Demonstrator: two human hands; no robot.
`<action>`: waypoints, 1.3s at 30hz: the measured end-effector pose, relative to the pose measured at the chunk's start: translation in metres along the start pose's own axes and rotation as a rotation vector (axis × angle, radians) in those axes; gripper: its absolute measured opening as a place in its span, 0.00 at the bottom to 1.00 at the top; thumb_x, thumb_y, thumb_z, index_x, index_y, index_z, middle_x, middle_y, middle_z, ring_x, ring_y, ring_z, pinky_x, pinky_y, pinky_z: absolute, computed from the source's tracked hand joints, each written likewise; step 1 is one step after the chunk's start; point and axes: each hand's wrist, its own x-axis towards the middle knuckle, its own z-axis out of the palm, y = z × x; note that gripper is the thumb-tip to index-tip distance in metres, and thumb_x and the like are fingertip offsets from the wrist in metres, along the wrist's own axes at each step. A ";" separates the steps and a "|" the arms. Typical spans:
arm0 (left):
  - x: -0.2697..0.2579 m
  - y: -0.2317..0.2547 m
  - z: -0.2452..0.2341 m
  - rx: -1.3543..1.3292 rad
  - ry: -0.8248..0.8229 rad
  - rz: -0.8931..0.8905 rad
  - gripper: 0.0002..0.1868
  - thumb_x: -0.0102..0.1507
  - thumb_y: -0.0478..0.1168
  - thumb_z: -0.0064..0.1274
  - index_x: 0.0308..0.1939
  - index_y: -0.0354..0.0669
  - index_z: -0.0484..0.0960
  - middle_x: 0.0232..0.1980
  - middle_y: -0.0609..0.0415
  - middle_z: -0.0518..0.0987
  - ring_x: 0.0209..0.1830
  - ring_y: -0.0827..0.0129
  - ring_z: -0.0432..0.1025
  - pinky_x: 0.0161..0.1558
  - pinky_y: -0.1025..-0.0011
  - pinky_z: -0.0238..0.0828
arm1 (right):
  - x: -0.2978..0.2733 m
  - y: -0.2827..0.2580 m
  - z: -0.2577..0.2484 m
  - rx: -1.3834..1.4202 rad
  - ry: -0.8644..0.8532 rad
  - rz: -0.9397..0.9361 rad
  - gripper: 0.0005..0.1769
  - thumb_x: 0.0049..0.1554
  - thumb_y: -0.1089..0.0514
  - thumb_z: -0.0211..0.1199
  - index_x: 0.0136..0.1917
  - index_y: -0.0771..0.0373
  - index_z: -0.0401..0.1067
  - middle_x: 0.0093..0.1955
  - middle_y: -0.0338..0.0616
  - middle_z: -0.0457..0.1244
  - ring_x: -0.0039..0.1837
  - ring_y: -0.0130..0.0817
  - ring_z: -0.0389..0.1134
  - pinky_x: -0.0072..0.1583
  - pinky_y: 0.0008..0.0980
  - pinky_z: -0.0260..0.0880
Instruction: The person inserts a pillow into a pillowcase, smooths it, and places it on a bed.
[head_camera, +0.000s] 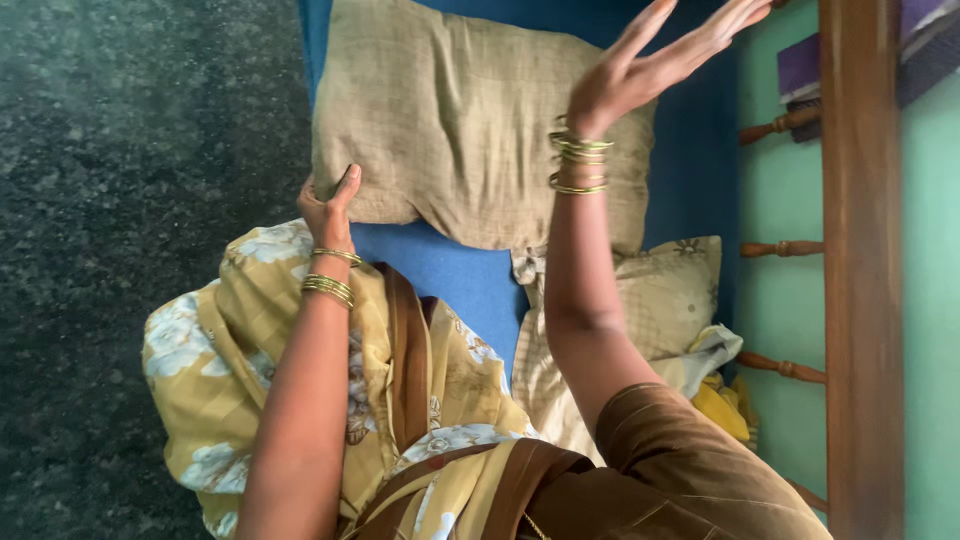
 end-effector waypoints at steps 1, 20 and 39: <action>0.003 -0.004 -0.001 -0.109 -0.024 -0.013 0.21 0.58 0.37 0.70 0.52 0.29 0.83 0.50 0.53 0.81 0.49 0.71 0.73 0.53 0.74 0.70 | -0.021 -0.009 0.004 -0.176 -0.226 -0.031 0.39 0.74 0.46 0.48 0.88 0.61 0.37 0.88 0.42 0.33 0.88 0.35 0.30 0.86 0.40 0.25; 0.037 -0.046 -0.026 0.146 0.383 -0.187 0.30 0.50 0.46 0.70 0.49 0.26 0.82 0.51 0.43 0.83 0.49 0.60 0.77 0.55 0.68 0.72 | -0.164 -0.091 -0.034 -0.409 -0.859 -0.289 0.43 0.70 0.37 0.41 0.85 0.64 0.33 0.88 0.52 0.23 0.89 0.46 0.19 0.83 0.54 0.19; 0.033 -0.042 -0.022 0.305 0.406 -0.224 0.27 0.52 0.48 0.69 0.47 0.32 0.83 0.49 0.49 0.82 0.48 0.63 0.77 0.53 0.69 0.71 | -0.110 0.000 -0.146 -0.592 -1.084 -0.040 0.44 0.70 0.34 0.38 0.86 0.64 0.34 0.89 0.53 0.30 0.89 0.46 0.27 0.84 0.51 0.24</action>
